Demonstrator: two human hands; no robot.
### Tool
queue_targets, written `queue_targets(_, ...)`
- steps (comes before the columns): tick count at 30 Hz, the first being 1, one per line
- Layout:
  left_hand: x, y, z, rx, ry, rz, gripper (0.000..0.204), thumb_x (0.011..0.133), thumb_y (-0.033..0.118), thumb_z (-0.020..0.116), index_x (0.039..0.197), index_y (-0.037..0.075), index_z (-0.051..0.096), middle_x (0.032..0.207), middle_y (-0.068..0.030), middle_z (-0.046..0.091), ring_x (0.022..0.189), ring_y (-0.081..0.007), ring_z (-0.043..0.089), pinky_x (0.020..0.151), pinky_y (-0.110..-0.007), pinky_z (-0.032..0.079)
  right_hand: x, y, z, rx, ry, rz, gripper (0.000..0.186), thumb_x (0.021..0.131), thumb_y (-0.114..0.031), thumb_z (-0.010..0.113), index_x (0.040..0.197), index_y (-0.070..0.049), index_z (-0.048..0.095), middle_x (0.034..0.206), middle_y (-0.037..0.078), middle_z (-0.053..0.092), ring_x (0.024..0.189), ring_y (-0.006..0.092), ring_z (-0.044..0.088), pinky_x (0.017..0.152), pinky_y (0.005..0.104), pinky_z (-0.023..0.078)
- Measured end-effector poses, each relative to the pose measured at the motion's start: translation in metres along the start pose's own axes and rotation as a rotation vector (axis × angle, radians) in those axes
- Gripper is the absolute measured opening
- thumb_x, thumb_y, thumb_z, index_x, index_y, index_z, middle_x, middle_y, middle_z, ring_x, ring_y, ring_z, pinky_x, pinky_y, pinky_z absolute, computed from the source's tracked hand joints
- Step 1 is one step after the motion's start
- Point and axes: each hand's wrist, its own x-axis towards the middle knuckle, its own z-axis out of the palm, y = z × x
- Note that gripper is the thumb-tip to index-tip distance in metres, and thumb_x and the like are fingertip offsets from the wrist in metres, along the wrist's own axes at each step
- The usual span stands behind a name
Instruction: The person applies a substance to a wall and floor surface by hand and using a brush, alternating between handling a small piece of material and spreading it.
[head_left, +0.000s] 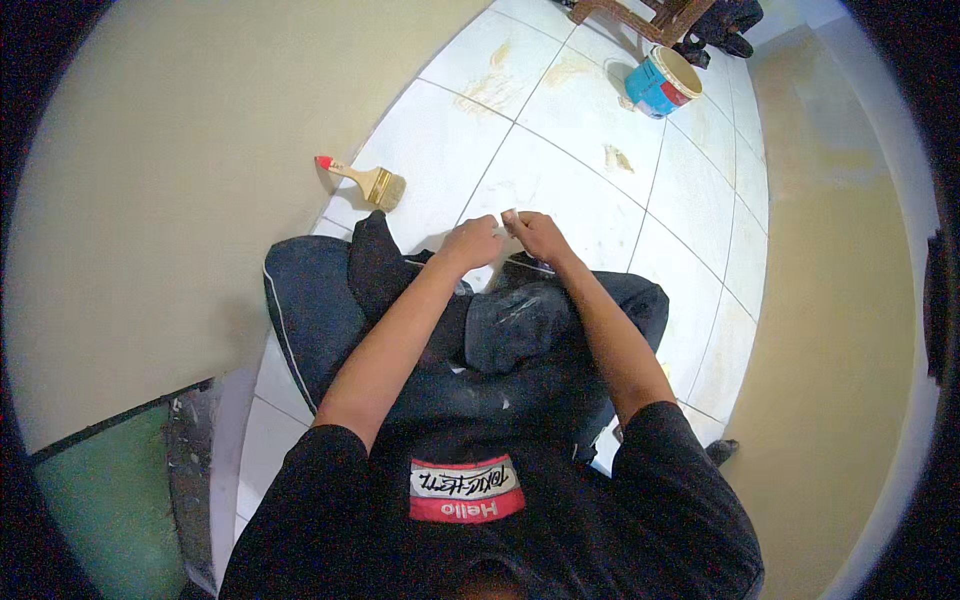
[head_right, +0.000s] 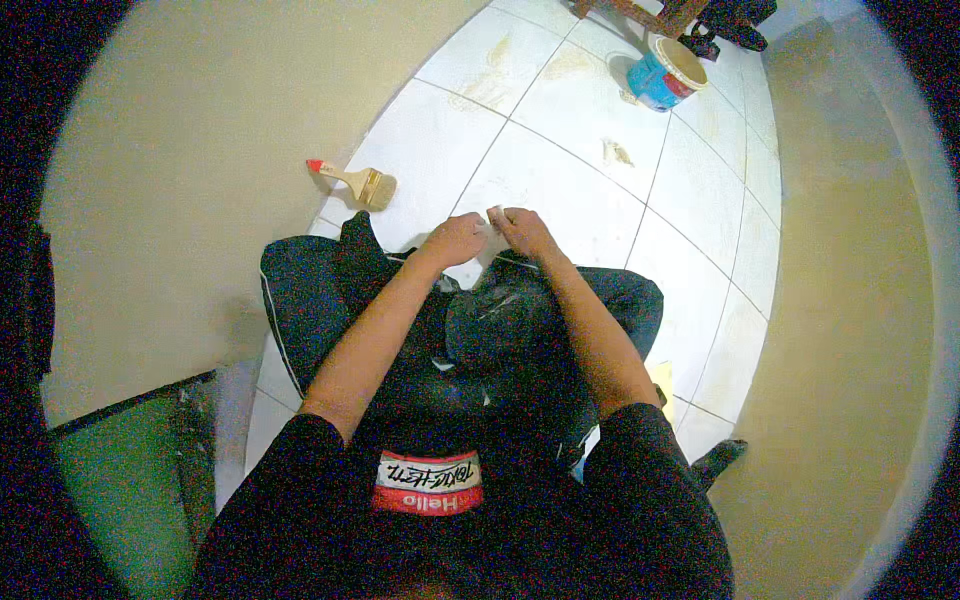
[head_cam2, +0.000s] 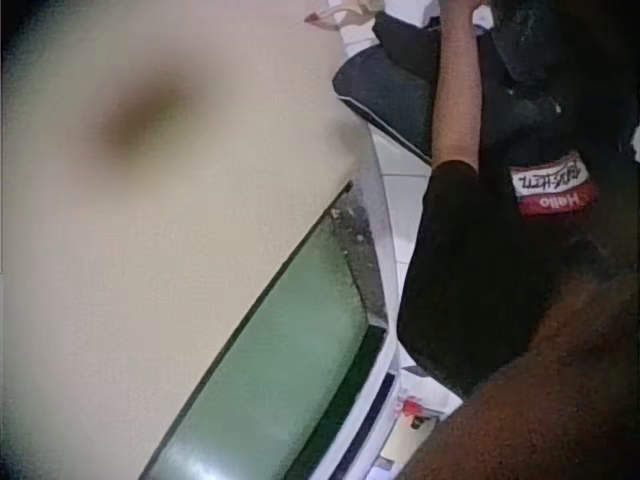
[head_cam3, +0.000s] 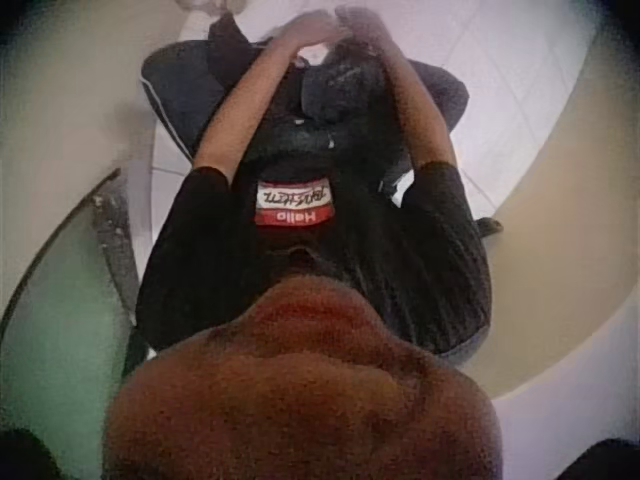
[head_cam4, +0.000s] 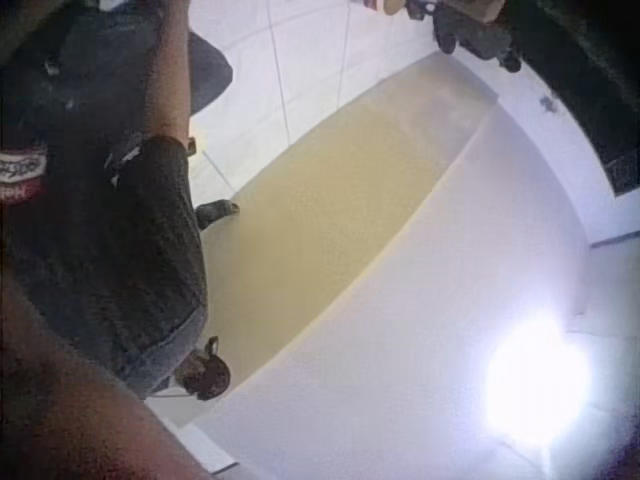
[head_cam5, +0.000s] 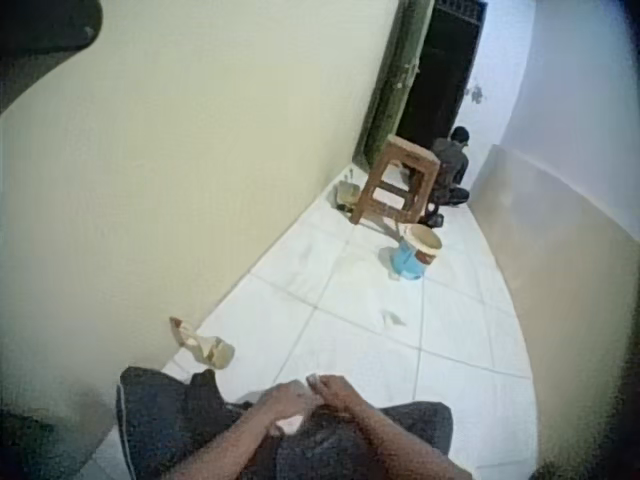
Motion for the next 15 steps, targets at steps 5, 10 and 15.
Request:
queue_targets(5, -0.002, 0.0, -0.002, -0.267, 0.186, 0.008, 0.037, 0.086, 0.025, 0.064, 0.114, 0.001, 0.061, 0.103, -0.021, 0.07, 0.098, -0.0355, 0.068, 0.084, -0.044, 0.054, -0.01, -0.026, 0.007, 0.242, 0.036, -0.096, 0.062, 0.103, -0.053, 0.03, 0.115, -0.001, 0.062, 0.09, 0.018, 0.068, 0.082, 0.0307, 0.066, 0.077, 0.0405, 0.051)
queue_targets(10, -0.002, -0.003, -0.01, -0.434, 0.208, -0.099, 0.031, 0.087, 0.025, 0.065, 0.105, 0.001, 0.062, 0.088, -0.0173, 0.072, 0.085, -0.0302, 0.071, 0.077, -0.039, 0.055, -0.008, -0.03, 0.006, 0.356, -0.07, -0.052, 0.056, 0.103, -0.049, 0.034, 0.113, 0.0, 0.06, 0.078, 0.014, 0.062, 0.07, 0.0211, 0.059, 0.069, 0.0367, 0.05)
queue_targets(15, 0.0, -0.046, -0.008, -0.261, 0.293, -0.088, 0.025, 0.081, 0.025, 0.067, 0.093, 0.003, 0.067, 0.093, -0.0191, 0.071, 0.09, -0.0335, 0.069, 0.077, -0.044, 0.053, 0.0, -0.052, -0.013, 0.069, 0.121, -0.023, 0.05, 0.102, -0.04, 0.039, 0.088, 0.0, 0.067, 0.082, 0.022, 0.068, 0.081, 0.0378, 0.065, 0.074, 0.0428, 0.051)
